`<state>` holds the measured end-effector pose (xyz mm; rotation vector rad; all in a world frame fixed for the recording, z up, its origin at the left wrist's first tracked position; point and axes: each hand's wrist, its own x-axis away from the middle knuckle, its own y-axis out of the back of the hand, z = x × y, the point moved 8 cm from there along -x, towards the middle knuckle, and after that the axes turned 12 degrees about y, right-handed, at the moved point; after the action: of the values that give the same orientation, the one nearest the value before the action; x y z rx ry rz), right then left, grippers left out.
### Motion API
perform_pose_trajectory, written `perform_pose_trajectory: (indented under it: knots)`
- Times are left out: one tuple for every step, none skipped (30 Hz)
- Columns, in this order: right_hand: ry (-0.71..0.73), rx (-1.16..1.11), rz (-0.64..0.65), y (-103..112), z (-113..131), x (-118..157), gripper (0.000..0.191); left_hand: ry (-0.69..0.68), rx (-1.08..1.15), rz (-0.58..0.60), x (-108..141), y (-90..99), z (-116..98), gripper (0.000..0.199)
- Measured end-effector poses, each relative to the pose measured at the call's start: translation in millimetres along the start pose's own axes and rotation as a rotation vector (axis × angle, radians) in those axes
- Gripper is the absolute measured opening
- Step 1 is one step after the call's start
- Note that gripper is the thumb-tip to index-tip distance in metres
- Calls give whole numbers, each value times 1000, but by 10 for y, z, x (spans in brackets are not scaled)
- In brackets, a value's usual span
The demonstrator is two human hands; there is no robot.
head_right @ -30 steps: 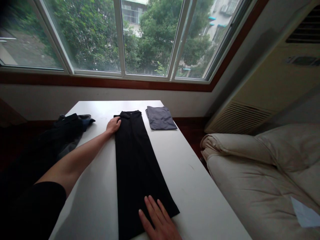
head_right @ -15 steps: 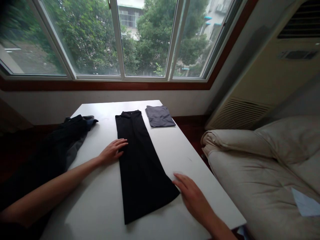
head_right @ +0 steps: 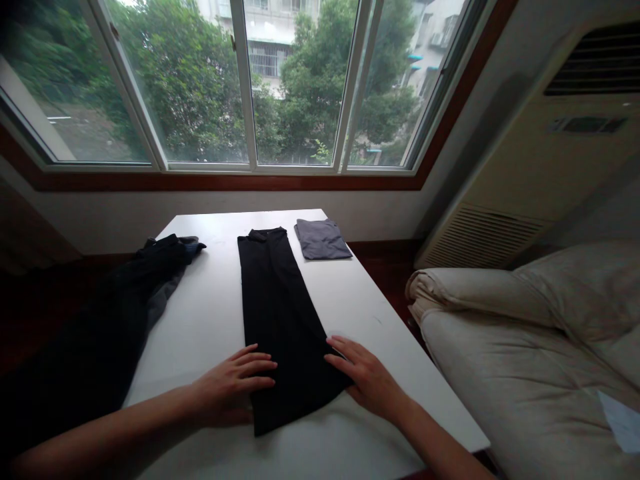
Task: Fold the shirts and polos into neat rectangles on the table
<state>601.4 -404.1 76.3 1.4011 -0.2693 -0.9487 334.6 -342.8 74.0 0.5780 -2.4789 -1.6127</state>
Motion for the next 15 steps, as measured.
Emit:
perform_pose_trajectory:
  knots:
    - [15, 0, 14, -4, 18, -19, 76, 6, -9, -19, -5, -22, -28, 64]
    - [29, 1, 22, -4, 41, -41, 78, 12, -22, -44, -11, -40, -45, 61]
    - [42, 3, 23, -1, 63, -63, 79, 14, -37, -72, -16, -55, -56, 54]
    - [50, 6, 11, 9, 80, -82, 77, 6, -53, -96, -18, -69, -72, 46]
    - [54, 10, -8, 23, 91, -96, 75, -12, -67, -110, -17, -86, -95, 39]
    - [55, 13, -27, 34, 98, -102, 72, -30, -77, -122, -14, -95, -122, 33]
    - [56, 13, -42, 39, 103, -103, 70, -35, -78, -134, -11, -93, -147, 31]
    - [60, 8, -50, 38, 109, -98, 69, -30, -72, -139, -13, -87, -173, 31]
    - [64, 1, -55, 37, 118, -91, 69, -11, -62, -142, -20, -75, -197, 33]
    - [69, -7, -60, 39, 130, -83, 69, 18, -54, -146, -33, -58, -222, 38]
    - [75, -15, -67, 48, 147, -78, 68, 51, -50, -150, -50, -44, -248, 49]
    - [78, -20, -81, 68, 167, -76, 67, 80, -53, -150, -70, -37, -276, 65]
    - [77, -23, -101, 99, 186, -77, 64, 107, -65, -147, -92, -40, -302, 80]
    - [75, -21, -118, 133, 207, -82, 62, 134, -83, -147, -112, -49, -320, 88]
    - [77, -12, -127, 166, 233, -91, 59, 159, -103, -149, -128, -63, -328, 87]
